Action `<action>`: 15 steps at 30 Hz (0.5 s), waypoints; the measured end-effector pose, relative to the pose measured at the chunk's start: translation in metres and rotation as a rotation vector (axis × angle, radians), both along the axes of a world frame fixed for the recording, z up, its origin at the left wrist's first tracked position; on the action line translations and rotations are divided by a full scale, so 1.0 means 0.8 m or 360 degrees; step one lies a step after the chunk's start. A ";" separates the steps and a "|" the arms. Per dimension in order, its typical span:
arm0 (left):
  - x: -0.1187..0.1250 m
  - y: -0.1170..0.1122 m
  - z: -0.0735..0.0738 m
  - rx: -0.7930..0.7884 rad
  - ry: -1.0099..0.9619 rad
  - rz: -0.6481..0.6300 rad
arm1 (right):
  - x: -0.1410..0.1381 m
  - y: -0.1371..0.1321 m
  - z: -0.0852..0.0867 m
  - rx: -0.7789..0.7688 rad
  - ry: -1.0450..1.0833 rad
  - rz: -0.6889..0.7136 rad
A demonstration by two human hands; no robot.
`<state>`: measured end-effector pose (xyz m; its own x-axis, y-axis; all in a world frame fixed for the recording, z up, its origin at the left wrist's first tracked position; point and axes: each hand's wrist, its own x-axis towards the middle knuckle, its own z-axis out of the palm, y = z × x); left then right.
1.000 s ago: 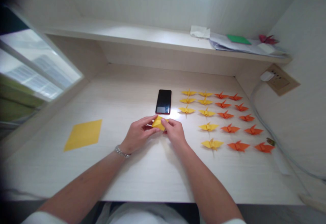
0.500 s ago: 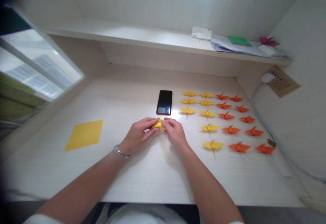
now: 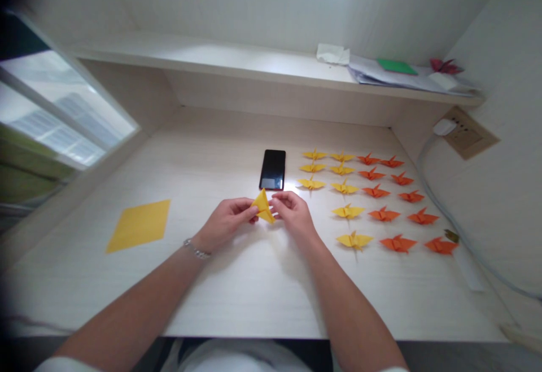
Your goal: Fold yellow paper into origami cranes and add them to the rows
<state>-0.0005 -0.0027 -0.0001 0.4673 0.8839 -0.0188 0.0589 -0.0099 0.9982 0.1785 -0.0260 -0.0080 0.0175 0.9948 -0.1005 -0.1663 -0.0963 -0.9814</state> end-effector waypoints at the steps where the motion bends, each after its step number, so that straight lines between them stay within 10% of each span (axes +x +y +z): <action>1: -0.001 0.001 -0.002 -0.0064 -0.0057 -0.0003 | 0.000 0.000 0.000 -0.0006 -0.0018 0.0025; 15: 0.009 0.002 -0.026 -0.0424 -0.0367 0.0141 | -0.001 -0.003 -0.001 -0.0034 -0.0037 0.0182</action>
